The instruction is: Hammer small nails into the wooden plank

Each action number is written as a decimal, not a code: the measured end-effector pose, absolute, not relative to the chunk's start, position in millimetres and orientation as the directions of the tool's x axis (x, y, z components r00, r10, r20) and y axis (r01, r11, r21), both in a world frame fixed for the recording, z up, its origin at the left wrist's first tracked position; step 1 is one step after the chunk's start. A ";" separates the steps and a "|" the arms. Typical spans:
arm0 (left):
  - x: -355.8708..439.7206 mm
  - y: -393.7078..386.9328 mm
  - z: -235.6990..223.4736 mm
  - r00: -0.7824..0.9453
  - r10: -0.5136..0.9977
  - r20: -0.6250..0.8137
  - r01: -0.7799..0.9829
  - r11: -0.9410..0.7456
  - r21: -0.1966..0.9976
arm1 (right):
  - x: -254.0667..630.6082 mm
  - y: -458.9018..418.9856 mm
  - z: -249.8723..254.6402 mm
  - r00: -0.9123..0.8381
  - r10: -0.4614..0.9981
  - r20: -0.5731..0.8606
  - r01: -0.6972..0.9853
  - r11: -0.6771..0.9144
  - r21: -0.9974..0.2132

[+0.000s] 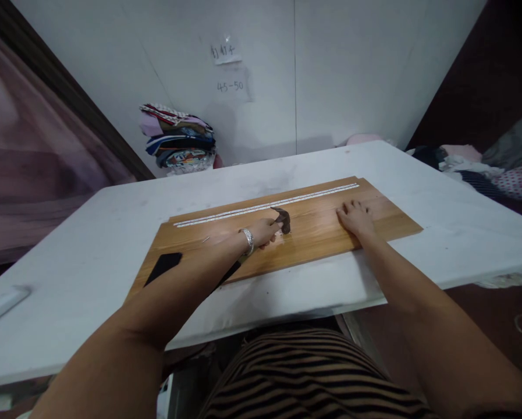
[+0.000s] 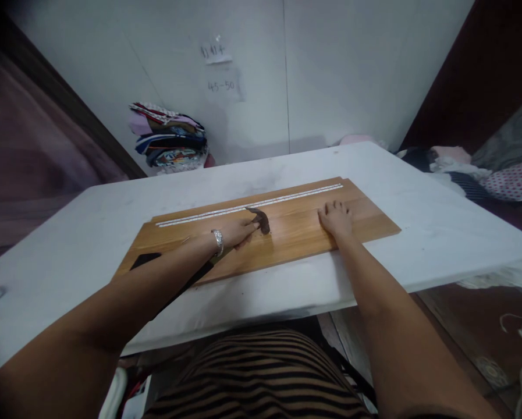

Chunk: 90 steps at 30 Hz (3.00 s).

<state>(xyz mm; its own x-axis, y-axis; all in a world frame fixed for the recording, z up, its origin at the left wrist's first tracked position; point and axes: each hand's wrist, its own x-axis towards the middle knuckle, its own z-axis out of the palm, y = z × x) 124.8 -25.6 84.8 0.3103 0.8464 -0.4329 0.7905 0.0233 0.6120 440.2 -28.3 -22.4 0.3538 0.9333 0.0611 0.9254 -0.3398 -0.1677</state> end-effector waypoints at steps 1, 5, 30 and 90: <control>124.5 -25.2 84.5 0.311 0.848 -0.430 0.787 0.024 0.617 | 440.1 -28.5 -22.3 0.351 0.934 0.063 0.926 -0.337 -0.169; 123.8 -22.1 84.9 0.310 0.850 -0.426 0.768 0.041 0.640 | 439.6 -29.0 -21.6 0.360 0.931 0.061 0.921 -0.344 -0.182; 124.6 -25.0 84.4 0.320 0.843 -0.433 0.773 0.032 0.634 | 440.2 -28.8 -22.3 0.351 0.933 0.074 0.923 -0.332 -0.194; 111.7 -18.8 80.9 0.336 0.834 -0.439 0.751 0.044 0.659 | 376.7 -45.7 13.5 -0.281 0.824 0.493 0.952 0.306 0.031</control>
<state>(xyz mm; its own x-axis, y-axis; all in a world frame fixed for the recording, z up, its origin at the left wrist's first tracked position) 111.7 -18.8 80.9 0.3360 0.8335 -0.4386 0.7513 0.0437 0.6585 376.7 -45.7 13.5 -0.2806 0.8235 0.4930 0.9516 0.3056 0.0310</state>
